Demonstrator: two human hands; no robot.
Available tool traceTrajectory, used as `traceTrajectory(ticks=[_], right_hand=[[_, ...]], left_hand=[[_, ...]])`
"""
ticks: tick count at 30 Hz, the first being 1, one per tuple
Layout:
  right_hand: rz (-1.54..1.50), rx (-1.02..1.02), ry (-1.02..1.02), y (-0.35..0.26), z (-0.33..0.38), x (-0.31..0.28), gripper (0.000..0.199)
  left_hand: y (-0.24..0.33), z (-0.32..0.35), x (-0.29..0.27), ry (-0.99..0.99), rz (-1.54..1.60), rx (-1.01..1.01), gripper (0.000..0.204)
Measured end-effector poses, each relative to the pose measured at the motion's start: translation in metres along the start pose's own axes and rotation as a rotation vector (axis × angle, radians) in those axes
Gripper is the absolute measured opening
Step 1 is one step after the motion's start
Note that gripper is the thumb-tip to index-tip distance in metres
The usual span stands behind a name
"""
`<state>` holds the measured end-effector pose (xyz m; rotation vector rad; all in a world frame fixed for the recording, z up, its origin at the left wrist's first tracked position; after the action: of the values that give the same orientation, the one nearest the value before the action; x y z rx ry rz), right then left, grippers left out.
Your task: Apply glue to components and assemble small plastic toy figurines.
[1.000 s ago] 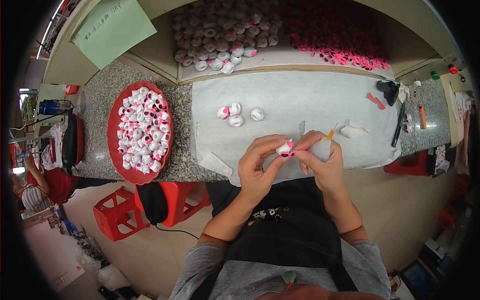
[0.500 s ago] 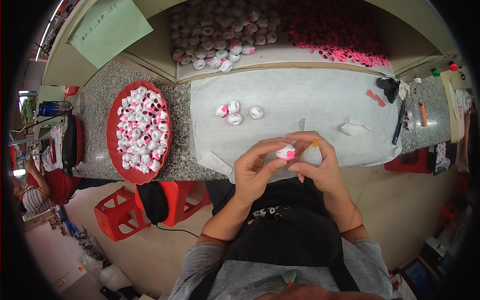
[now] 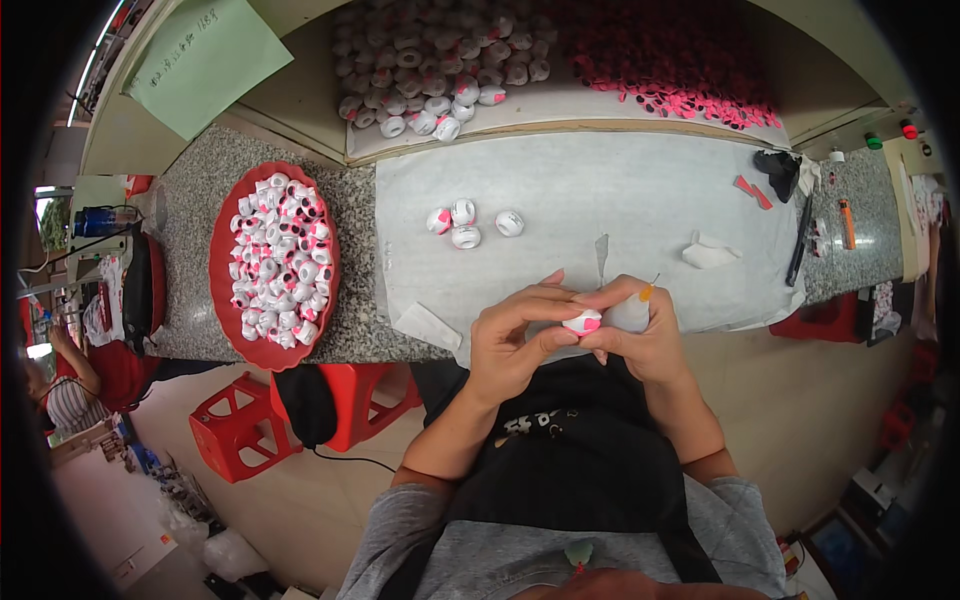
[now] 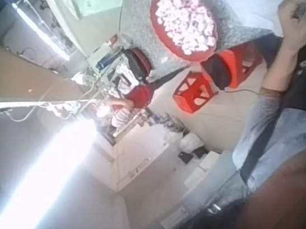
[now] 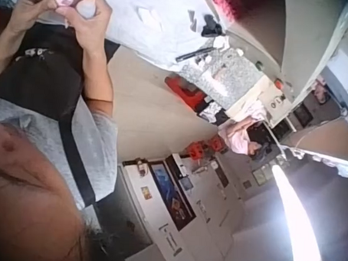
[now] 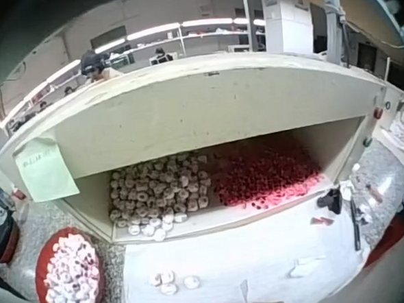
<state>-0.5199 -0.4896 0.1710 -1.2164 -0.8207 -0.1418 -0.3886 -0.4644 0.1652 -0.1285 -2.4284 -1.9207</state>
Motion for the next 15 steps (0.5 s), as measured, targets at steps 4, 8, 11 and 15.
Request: traceTrajectory(ticks=[4,8,11,15], right_hand=[[-0.026,0.016,0.02,0.0013,0.0001,-0.0016,0.024],[-0.021,0.015,0.019,0.0016,0.0003,-0.0015,0.024],[-0.034,0.007,0.038,0.0008,0.0002,-0.001,0.023],[-0.014,0.012,0.055,-0.0003,0.0005,-0.0004,0.023]], left_hand=[[0.0007,0.0008,0.001,0.017,-0.008,-0.003,0.019],[0.0015,0.0021,0.001,0.03,-0.023,-0.008,0.019],[0.0008,0.0006,0.0014,-0.005,0.01,-0.041,0.02],[0.0001,0.0016,0.0014,-0.025,0.021,-0.046,0.022]])
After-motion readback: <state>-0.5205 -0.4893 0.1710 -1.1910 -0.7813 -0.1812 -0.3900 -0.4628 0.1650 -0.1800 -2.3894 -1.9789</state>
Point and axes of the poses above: each hand's wrist, its own z-axis away from the middle knuckle, its own x-axis out of the palm, y = z × x, the point moved 3 cm from there along -z, towards the middle knuckle, and after that the axes turned 13 degrees about -z, right-handed, at the moved point
